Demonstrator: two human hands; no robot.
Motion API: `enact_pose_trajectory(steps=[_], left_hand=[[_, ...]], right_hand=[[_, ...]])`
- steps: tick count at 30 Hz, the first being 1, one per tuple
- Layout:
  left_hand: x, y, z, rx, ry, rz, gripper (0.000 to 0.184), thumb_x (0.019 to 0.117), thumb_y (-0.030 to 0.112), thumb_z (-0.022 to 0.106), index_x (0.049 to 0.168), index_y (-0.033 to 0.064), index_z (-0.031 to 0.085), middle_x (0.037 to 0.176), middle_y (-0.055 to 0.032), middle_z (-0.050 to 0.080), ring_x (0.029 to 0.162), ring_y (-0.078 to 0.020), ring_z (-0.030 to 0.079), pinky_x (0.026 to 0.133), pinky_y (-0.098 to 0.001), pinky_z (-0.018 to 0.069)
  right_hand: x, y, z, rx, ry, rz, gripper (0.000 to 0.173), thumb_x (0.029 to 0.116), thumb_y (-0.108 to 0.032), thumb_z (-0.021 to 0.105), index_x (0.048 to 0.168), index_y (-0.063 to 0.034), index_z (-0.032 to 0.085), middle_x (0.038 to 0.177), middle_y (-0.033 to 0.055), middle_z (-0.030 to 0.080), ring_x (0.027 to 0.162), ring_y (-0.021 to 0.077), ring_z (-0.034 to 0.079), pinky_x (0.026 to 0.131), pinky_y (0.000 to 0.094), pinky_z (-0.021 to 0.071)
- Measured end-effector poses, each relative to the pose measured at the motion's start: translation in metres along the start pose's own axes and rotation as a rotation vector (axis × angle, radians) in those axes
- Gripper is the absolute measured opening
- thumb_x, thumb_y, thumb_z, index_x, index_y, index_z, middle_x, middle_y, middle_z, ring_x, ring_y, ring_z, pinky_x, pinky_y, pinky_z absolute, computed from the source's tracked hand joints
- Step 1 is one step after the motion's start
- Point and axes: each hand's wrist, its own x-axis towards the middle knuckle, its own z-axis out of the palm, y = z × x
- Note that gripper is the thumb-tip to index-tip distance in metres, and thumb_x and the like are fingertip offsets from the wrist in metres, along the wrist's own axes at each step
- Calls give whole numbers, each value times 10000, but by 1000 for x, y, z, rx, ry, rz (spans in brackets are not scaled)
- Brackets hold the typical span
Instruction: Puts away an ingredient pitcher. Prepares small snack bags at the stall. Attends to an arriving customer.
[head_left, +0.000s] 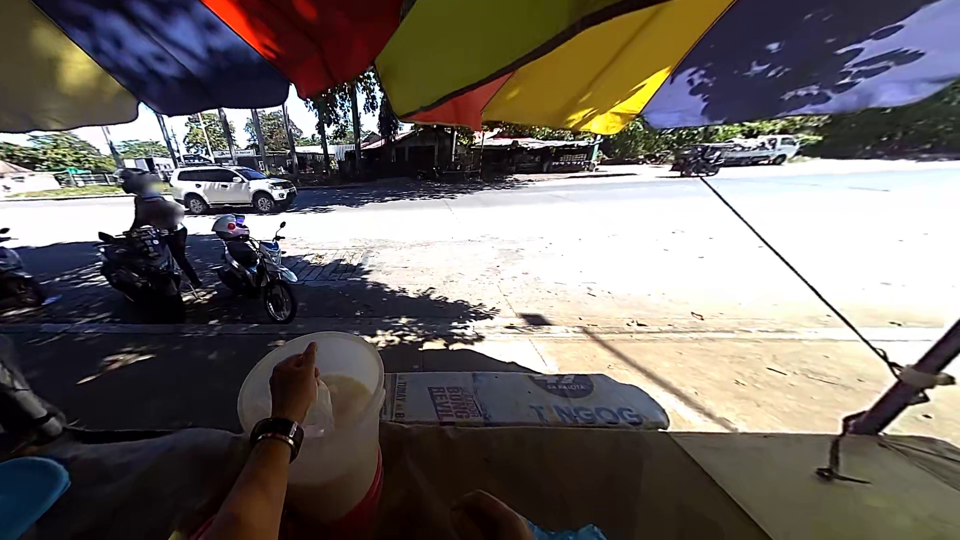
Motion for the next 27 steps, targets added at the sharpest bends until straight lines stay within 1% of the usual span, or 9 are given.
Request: enact_pose_trajectory(steps=[3,5,7,8,10,12,16,22,27], left_hand=[[-2,19,-12,112,-197,83,439,1040,364,598,838,-19,674,806,-140,651,789,-257,592,781,-477,473],[-4,33,-20,216,-260,98,441,1023,377,625,934,-51,679,896,-187,653,855,-296,614,821,-498,491],[-10,48,-28,312,-316,93,448,1033,380,605,1037,-58,694,1084,-218,655,1018,-332,635,949,-514,494],[-12,54,-32,354,-336,96,451,1041,386,587,1043,-50,700,1130,-214,646,1063,-329,628,977,-504,483],[-17,61,-42,388,-351,112,456,1055,385,557,1073,-52,685,1185,-217,619,1112,-332,606,1003,-502,466],[-18,54,-54,287,-333,134,441,1057,362,560,1122,-62,663,1235,-232,596,1167,-344,576,1028,-506,447],[-24,30,-79,34,-187,157,341,1040,306,602,1198,8,650,1240,-190,607,1143,-297,599,991,-463,491],[-29,-7,-90,-18,-163,155,258,1013,219,634,1128,-7,675,1164,-168,636,1089,-246,626,961,-390,516],[-29,-7,-62,380,-402,160,642,922,422,736,1431,67,570,1432,-159,577,1349,-324,522,1127,-549,387]], right_hand=[[77,-38,51,-84,78,-256,443,958,-268,683,1308,3,651,1167,177,698,1055,252,688,899,392,571],[121,-72,76,-111,14,-268,788,902,-388,752,1517,5,454,1432,222,566,1316,331,559,1103,473,458],[158,-95,100,-182,-62,-257,944,880,-439,770,1584,6,325,1564,228,437,1442,371,430,1189,536,341],[172,-102,110,-213,-75,-260,832,918,-374,743,1552,22,377,1547,229,458,1438,372,436,1188,542,335],[193,-111,127,-237,8,-279,382,969,-113,635,1306,66,620,1302,230,646,1256,364,598,1102,508,438],[207,-114,134,-221,96,-289,193,938,35,581,1095,82,683,1080,224,693,1060,357,671,983,488,520],[229,-122,137,-273,139,-217,161,948,9,610,1070,83,684,1027,249,703,1015,400,687,934,560,529],[244,-138,130,-329,188,-78,187,1020,-89,586,1053,50,706,1010,249,713,1038,424,680,941,592,505],[245,-141,141,-170,201,-52,293,1080,-170,503,1107,62,680,1059,278,688,1055,426,663,941,599,499]])
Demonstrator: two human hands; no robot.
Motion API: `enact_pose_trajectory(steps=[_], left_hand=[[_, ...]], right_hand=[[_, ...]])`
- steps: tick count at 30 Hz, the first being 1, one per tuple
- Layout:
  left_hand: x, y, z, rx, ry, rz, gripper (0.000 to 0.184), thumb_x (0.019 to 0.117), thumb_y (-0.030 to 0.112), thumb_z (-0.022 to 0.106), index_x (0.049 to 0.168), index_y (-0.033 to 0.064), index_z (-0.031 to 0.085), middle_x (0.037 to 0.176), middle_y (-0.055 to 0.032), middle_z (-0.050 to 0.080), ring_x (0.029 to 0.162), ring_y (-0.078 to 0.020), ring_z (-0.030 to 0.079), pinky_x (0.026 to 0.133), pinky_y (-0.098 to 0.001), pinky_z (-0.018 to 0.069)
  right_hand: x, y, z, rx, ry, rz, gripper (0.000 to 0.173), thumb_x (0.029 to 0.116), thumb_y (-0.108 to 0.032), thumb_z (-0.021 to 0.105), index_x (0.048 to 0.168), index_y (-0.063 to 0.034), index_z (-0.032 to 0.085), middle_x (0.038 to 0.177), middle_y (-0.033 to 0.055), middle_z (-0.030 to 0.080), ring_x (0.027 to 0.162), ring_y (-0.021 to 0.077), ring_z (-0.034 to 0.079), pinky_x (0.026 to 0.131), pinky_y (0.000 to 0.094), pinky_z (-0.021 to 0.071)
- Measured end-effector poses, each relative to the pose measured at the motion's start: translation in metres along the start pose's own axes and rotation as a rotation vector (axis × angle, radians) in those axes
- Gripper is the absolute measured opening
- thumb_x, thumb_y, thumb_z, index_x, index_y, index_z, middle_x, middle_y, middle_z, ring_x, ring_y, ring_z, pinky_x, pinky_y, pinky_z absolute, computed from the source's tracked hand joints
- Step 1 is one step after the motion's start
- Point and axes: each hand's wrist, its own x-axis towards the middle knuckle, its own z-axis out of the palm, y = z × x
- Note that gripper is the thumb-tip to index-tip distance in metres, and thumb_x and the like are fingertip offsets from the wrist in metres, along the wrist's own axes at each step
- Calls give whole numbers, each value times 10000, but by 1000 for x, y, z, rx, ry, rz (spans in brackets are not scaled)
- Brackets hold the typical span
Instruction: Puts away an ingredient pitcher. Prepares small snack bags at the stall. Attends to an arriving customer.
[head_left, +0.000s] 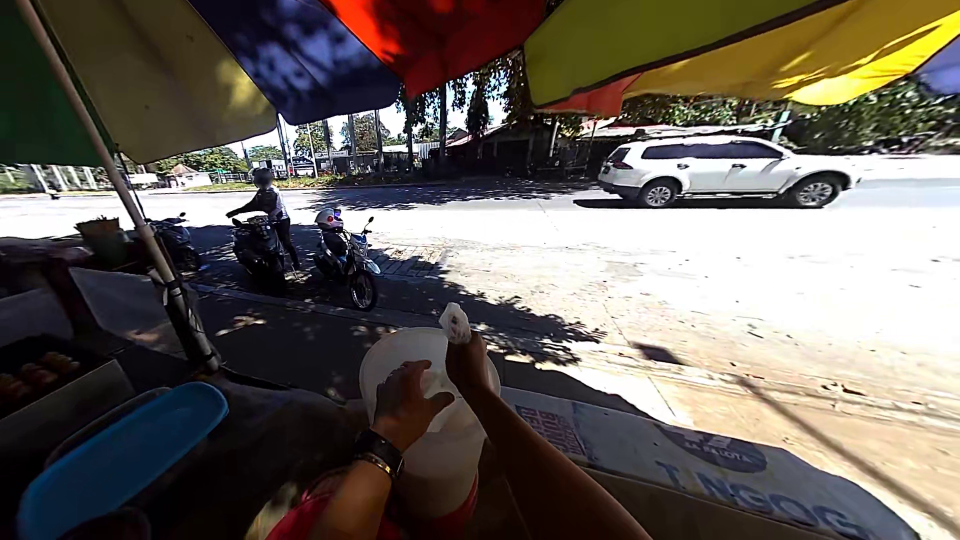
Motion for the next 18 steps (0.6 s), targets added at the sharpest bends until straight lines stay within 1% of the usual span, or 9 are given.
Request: enact_pose_trajectory(steps=[2,3,4,6,7,8,11,14,18], left_hand=[[5,12,9,140,-28,8,613,925,474,721,1395,97,612,1394,-119,622,1330,-296,547,1140,-552,357],[7,15,13,173,-37,28,565,940,476,702,1358,101,640,1350,-106,652,1311,-281,560,1157,-548,323],[9,16,17,189,-40,53,515,966,455,673,1334,95,652,1321,-101,667,1307,-272,560,1182,-555,274],[13,13,31,171,28,113,371,1024,331,593,1258,59,689,1241,-113,701,1283,-269,583,1219,-574,209],[16,10,38,140,47,126,350,1044,294,551,1250,46,685,1227,-115,705,1279,-261,589,1232,-572,182],[18,5,44,92,42,133,350,1067,277,508,1263,29,658,1223,-126,697,1266,-260,594,1233,-572,183],[18,2,60,-62,65,143,320,1094,195,440,1267,-22,599,1181,-172,682,1197,-283,625,1200,-533,306],[12,8,74,-182,147,130,277,1083,127,437,1225,-55,590,1115,-217,673,1095,-332,654,1021,-484,487],[13,10,78,-99,92,81,267,1084,139,444,1260,-16,569,1142,-207,676,1113,-336,657,1013,-492,492]], right_hand=[[-7,-4,-1,33,-35,-42,299,1079,-159,499,1158,89,647,1077,301,674,1050,441,655,933,612,493],[-7,-3,-2,73,-45,-39,310,1086,-164,492,1177,91,643,1066,293,675,1036,421,657,934,588,494],[-7,-1,-2,175,-28,-8,331,1103,-193,467,1163,81,642,990,258,661,951,370,647,881,535,505],[-8,0,0,542,15,175,392,1128,-308,388,917,-27,563,679,55,447,585,160,444,581,332,409],[-10,-4,-1,692,27,275,460,1125,-364,375,767,-94,480,558,-12,388,449,96,381,460,263,368],[-14,-7,-3,821,33,360,514,1119,-392,380,683,-124,432,492,-34,373,386,76,357,407,242,341],[-24,-7,-8,1033,101,469,472,1107,-385,417,698,-148,433,508,-32,407,394,77,388,411,231,368],[-23,-1,-7,1113,207,488,412,1107,-336,425,737,-154,439,539,-26,424,420,87,421,439,242,415],[-22,12,-9,1151,207,541,409,1114,-350,394,754,-157,424,543,-17,417,422,104,427,442,268,433]])
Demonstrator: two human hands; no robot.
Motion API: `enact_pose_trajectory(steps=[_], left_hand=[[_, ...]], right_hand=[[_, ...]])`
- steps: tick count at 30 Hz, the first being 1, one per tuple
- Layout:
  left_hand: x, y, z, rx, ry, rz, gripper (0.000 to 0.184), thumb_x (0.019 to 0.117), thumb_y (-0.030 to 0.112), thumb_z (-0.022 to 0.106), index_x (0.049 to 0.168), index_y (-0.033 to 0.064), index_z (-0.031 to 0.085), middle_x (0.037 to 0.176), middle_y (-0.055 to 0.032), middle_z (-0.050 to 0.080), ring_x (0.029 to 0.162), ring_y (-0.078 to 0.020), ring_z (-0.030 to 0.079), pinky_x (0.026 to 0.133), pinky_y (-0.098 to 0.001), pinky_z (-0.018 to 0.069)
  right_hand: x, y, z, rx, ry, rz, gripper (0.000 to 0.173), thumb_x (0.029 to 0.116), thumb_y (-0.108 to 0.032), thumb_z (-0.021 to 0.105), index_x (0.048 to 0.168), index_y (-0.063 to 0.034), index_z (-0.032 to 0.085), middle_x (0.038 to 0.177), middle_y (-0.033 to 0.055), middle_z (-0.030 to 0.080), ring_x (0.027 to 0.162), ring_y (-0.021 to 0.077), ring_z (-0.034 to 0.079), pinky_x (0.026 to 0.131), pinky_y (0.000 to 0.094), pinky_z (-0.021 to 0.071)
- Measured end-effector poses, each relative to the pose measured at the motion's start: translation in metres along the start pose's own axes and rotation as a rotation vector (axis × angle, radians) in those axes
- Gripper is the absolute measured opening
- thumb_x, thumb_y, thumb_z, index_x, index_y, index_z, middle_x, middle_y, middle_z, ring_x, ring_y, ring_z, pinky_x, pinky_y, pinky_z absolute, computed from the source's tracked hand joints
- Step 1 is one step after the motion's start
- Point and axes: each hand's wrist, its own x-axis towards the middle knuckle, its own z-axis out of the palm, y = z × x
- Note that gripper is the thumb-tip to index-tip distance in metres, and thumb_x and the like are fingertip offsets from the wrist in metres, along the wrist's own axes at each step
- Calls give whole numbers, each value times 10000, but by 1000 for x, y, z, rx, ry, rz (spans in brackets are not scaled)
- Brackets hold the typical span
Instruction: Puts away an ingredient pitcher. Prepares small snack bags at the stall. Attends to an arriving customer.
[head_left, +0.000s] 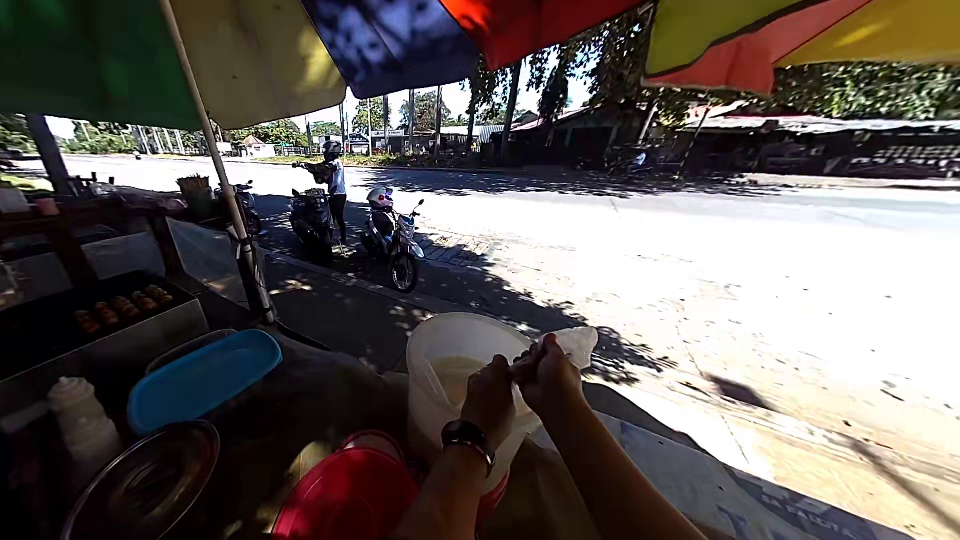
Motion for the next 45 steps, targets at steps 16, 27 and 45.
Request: enact_pose_trajectory(steps=[16,27,45], left_hand=[[-75,20,-14,-237,127,318,518,1050,378,539,1460,65,488,1459,-167,526,1343,-309,520,1065,-524,460],[-273,2,177,-680,-666,-222,344,1084,174,424,1208,-70,634,1099,-176,702,1001,-227,694,922,-413,568],[-285,21,257,-274,-860,-396,559,1136,311,288,1546,-64,345,1619,-270,319,1539,-358,269,1268,-481,178]], right_hand=[[-60,-78,-88,-483,-286,-368,220,1083,-275,511,1101,-66,579,728,-16,581,626,66,591,620,242,548],[-220,0,-409,-1542,-426,309,479,973,-238,660,1353,45,587,1256,264,675,1200,415,645,1033,627,477],[-172,-61,-499,-1499,103,194,392,1077,-88,415,1417,10,582,1442,238,573,1386,341,517,1188,453,361]])
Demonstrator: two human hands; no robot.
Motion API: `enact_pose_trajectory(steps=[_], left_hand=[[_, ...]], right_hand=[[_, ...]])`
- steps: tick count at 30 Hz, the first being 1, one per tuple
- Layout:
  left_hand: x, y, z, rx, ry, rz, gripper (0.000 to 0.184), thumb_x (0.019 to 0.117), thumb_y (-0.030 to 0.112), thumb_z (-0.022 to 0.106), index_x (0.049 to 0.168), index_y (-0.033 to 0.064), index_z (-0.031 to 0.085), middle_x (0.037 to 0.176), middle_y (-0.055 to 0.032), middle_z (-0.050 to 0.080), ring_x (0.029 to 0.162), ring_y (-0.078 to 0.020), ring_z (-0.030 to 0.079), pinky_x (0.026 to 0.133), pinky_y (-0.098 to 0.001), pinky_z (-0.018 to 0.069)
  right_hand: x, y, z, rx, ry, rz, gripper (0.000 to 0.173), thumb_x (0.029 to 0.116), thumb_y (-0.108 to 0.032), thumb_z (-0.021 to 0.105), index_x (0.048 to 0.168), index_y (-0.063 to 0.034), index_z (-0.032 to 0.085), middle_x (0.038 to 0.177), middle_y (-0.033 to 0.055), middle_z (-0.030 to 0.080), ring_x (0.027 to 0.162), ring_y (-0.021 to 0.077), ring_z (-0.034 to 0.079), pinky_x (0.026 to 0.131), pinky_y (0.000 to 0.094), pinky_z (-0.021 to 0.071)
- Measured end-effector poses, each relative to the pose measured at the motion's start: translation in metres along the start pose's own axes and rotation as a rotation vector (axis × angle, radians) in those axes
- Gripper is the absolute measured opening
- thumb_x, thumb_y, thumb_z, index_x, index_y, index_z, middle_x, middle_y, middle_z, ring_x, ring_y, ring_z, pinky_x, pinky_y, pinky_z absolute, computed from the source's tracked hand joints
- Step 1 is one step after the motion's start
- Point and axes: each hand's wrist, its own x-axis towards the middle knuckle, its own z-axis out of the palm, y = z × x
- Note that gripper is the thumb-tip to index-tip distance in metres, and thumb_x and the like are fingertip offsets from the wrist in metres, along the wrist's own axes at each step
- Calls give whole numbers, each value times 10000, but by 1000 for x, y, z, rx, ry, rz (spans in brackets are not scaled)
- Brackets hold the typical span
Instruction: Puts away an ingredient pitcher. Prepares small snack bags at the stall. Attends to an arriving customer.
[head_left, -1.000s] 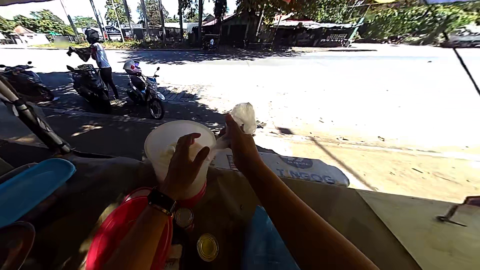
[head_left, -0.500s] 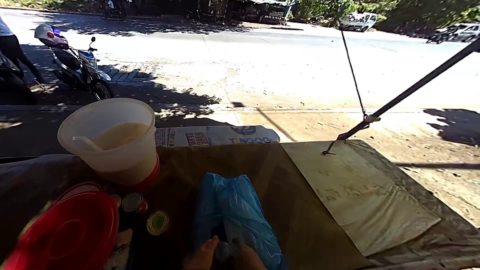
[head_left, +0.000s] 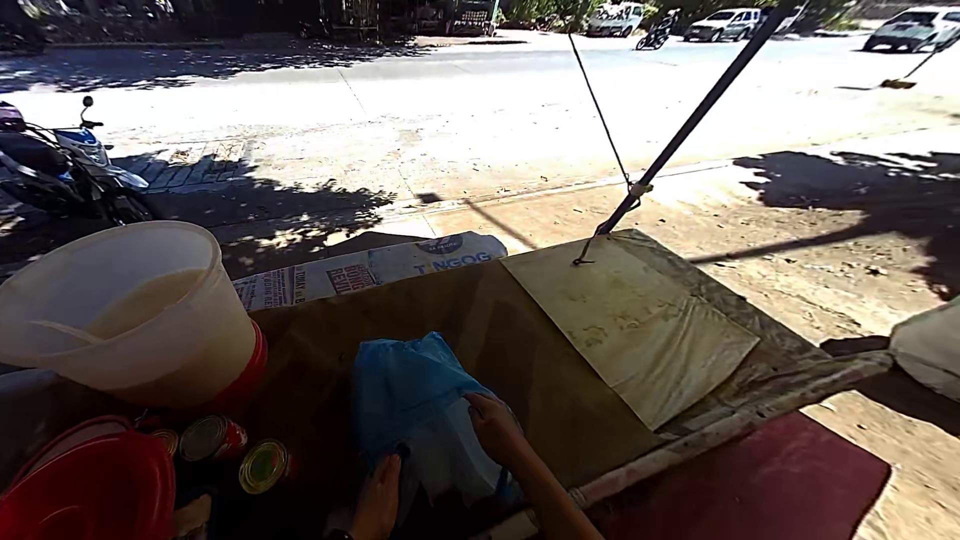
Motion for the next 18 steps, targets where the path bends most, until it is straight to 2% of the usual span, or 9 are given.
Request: enact_pose_trajectory(steps=[2,5,6,8,10,12,14,16,18], left_hand=[[1,-1,7,-13,-7,-43,605,1130,356,298,1573,-56,287,1637,-280,270,1546,-385,235,1266,-511,177],[-3,3,13,-160,-28,-105,657,1124,404,299,1619,-8,165,1682,-248,150,1554,-388,194,1232,-570,230],[-3,4,15,-186,-30,-101,653,1124,398,303,1622,2,158,1688,-234,143,1556,-379,195,1231,-575,237],[-3,7,18,-189,-42,-54,632,1128,358,302,1615,-20,163,1686,-236,150,1563,-356,184,1252,-538,197],[-2,9,20,-154,-68,11,617,1129,319,301,1608,-43,160,1683,-244,156,1574,-333,159,1279,-478,133],[0,7,22,-118,-84,61,607,1124,293,339,1600,-52,191,1670,-264,181,1568,-349,178,1280,-469,142],[2,4,20,-31,-94,101,606,1099,244,434,1587,-57,239,1646,-314,196,1549,-409,204,1265,-495,184],[2,3,15,118,-91,164,625,1046,159,526,1578,-53,277,1631,-337,212,1528,-446,240,1248,-516,226],[-4,6,13,291,-24,303,653,982,78,585,1566,-49,321,1614,-316,289,1499,-450,314,1232,-535,270]], right_hand=[[-4,16,5,-93,28,2,376,1051,-59,435,1367,6,627,1360,248,624,1308,364,579,1142,485,414],[-19,32,25,-203,105,-26,312,1012,-96,525,1257,-13,700,1203,237,686,1127,377,670,1002,504,519],[-25,31,29,-251,85,16,329,1002,-152,582,1284,-13,681,1232,250,670,1132,398,667,983,529,528],[-36,24,35,-332,7,146,574,950,-274,703,1424,10,550,1307,293,622,1159,450,646,961,586,523],[-39,25,41,-361,-46,253,773,915,-290,749,1522,34,398,1270,306,636,1152,462,647,957,601,517],[-40,29,44,-344,-53,286,806,908,-288,745,1538,39,364,1247,297,652,1162,450,648,977,588,511],[-42,26,41,-213,-48,264,792,887,-341,758,1499,40,430,1276,281,646,1206,430,629,1030,578,482],[-47,14,37,61,-31,204,723,860,-387,785,1395,40,554,1253,258,665,1192,392,638,1044,561,473],[-51,-3,35,442,-73,215,554,884,-373,784,1242,28,649,1116,189,707,1021,289,693,918,480,552]])
